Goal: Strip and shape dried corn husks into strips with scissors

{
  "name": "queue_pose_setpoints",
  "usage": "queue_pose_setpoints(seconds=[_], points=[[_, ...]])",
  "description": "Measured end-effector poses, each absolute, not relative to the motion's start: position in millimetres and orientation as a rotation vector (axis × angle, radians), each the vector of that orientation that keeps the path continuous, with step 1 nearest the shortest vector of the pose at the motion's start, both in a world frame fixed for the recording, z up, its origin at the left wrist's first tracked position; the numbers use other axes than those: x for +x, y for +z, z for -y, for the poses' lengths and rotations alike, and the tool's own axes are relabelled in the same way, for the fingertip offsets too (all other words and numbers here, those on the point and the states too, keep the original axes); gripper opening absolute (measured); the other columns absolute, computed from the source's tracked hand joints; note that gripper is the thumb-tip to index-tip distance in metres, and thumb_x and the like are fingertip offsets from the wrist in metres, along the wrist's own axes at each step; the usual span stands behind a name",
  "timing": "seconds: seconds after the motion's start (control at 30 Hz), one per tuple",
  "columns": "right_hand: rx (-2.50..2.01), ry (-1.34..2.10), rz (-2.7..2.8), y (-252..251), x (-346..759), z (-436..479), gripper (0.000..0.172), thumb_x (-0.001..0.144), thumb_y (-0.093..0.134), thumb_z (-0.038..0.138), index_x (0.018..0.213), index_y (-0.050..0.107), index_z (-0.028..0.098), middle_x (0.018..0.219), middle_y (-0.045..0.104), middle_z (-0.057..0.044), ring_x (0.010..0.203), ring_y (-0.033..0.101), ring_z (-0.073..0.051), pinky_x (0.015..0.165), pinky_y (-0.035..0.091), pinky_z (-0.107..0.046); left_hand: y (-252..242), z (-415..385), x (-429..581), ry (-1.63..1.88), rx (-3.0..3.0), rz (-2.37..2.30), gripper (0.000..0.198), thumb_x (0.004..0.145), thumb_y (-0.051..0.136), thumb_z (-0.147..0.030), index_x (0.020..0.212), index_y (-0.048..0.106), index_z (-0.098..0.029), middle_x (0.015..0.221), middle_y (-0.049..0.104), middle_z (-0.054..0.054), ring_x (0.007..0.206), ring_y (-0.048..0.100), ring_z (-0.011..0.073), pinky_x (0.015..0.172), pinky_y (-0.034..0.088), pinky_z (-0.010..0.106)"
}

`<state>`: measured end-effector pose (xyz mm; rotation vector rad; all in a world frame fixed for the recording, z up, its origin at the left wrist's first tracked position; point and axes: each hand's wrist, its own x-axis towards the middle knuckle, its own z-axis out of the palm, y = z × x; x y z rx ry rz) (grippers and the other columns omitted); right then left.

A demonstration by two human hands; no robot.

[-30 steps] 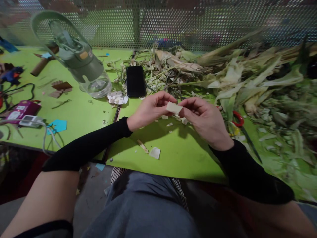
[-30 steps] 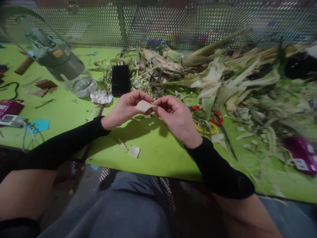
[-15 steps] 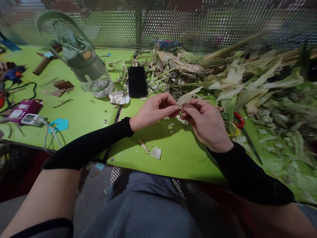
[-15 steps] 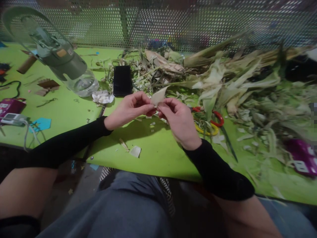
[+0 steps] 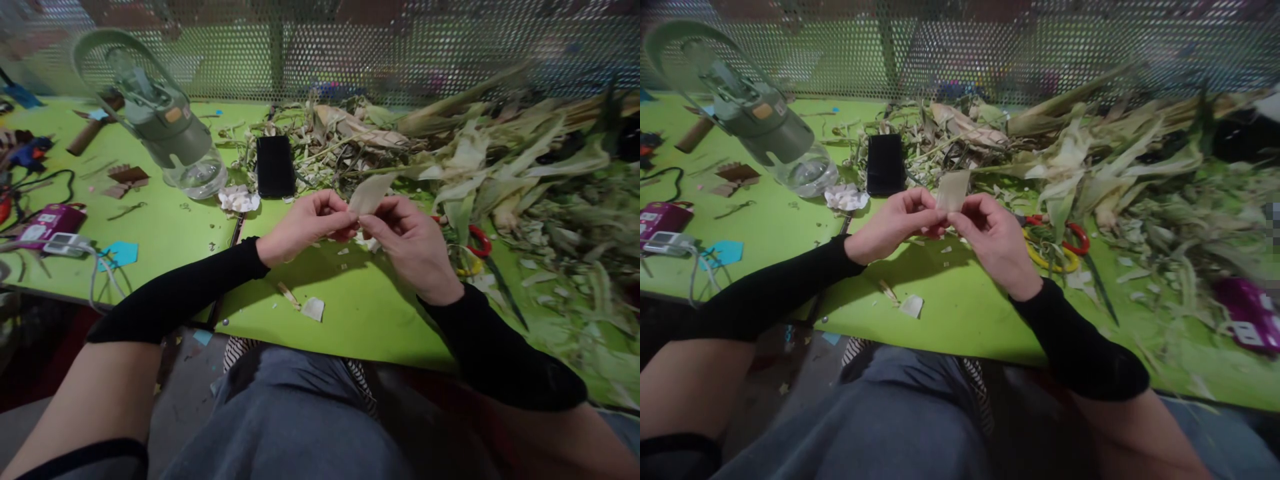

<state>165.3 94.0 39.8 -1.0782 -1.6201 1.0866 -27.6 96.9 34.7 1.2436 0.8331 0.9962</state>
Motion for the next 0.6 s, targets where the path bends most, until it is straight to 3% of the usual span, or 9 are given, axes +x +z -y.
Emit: queue_pose_setpoints(seconds=[0.33, 0.6], points=[[-1.051, 1.009, 1.623, 39.5, 166.5, -92.9, 0.036, 0.08, 0.088, 0.057, 0.085, 0.069, 0.027, 0.082, 0.068, 0.0, 0.073, 0.062, -0.017, 0.069, 0.056, -0.035, 38.8, -98.7, -29.9, 0.895, 1.034, -0.743, 0.015, 0.092, 0.077, -0.02, 0.095, 0.062, -0.015, 0.083, 0.075, 0.0, 0.073, 0.072, 0.0063, 0.076, 0.06, 0.021], [-1.106, 1.224, 1.416, 38.3, 162.6, -92.9, 0.035, 0.075, 0.091, 0.049, 0.086, 0.067, 0.027, 0.078, 0.067, 0.0, 0.067, 0.061, -0.017, 0.063, 0.053, -0.034, 29.3, -97.7, -26.9, 1.029, 1.292, -0.723, 0.027, 0.095, 0.077, -0.039, 0.097, 0.062, -0.017, 0.087, 0.074, 0.001, 0.076, 0.072, 0.0085, 0.073, 0.058, 0.022]])
